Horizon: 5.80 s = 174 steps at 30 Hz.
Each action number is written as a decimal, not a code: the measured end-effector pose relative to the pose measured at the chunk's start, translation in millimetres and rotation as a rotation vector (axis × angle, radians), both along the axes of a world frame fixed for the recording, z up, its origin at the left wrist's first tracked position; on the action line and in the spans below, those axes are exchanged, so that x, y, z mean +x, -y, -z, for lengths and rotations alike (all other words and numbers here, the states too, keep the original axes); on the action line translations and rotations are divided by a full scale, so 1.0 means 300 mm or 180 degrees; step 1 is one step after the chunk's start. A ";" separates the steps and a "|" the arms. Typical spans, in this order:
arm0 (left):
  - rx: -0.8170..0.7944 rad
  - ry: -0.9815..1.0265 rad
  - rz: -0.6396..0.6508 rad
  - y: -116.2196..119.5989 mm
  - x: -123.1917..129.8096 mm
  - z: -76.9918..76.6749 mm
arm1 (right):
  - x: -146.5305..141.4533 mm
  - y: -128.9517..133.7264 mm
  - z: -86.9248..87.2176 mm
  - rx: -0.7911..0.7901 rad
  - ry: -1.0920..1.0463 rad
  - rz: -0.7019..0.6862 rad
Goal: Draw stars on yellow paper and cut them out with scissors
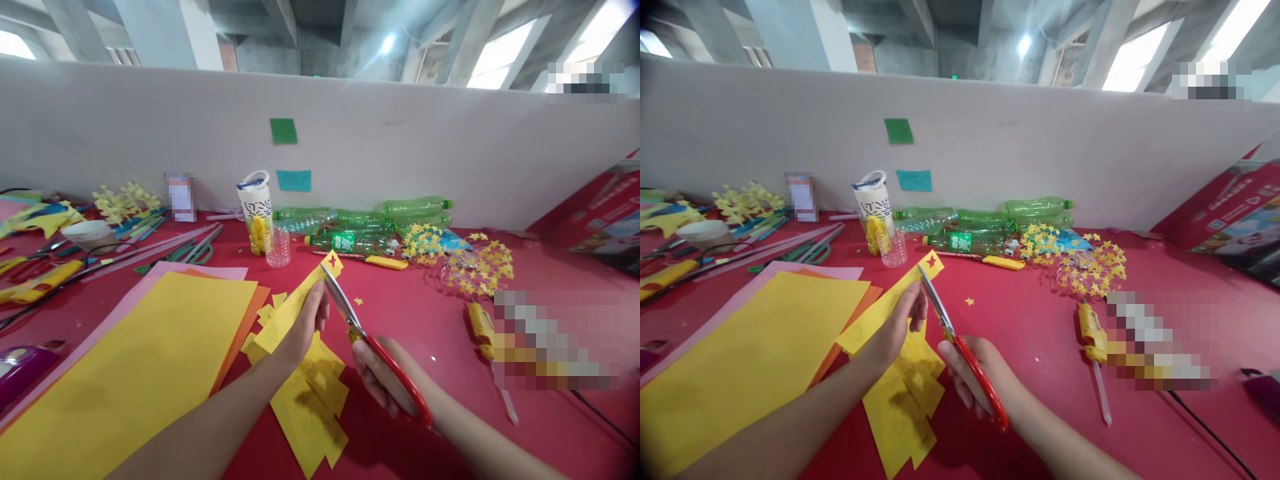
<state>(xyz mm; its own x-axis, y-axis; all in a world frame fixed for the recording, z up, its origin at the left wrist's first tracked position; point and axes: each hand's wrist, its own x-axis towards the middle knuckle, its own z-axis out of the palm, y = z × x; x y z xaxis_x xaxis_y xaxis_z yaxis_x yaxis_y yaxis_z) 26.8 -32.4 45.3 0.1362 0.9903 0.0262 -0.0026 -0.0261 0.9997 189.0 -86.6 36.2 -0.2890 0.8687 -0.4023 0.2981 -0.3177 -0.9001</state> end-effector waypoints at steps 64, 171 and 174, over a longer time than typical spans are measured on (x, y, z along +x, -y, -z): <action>0.0446 0.0509 0.0109 -0.110 -0.109 -0.033 | 0.044 -0.032 -0.034 0.0252 0.0374 -0.0353; 0.0121 0.0715 0.0436 -0.094 -0.086 -0.026 | 0.038 -0.026 -0.028 0.0077 0.0285 -0.0223; 0.0167 0.0772 0.0335 -0.100 -0.091 -0.023 | 0.037 -0.028 -0.033 0.0130 0.0340 -0.0251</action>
<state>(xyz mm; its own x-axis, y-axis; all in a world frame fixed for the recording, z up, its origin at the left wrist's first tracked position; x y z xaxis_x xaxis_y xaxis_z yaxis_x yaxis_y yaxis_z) -0.4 -2.4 52.1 0.2220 0.9675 0.1215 -0.2474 -0.0647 0.9668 200.2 -78.2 46.1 -0.3144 0.8613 -0.3991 0.4156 -0.2532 -0.8736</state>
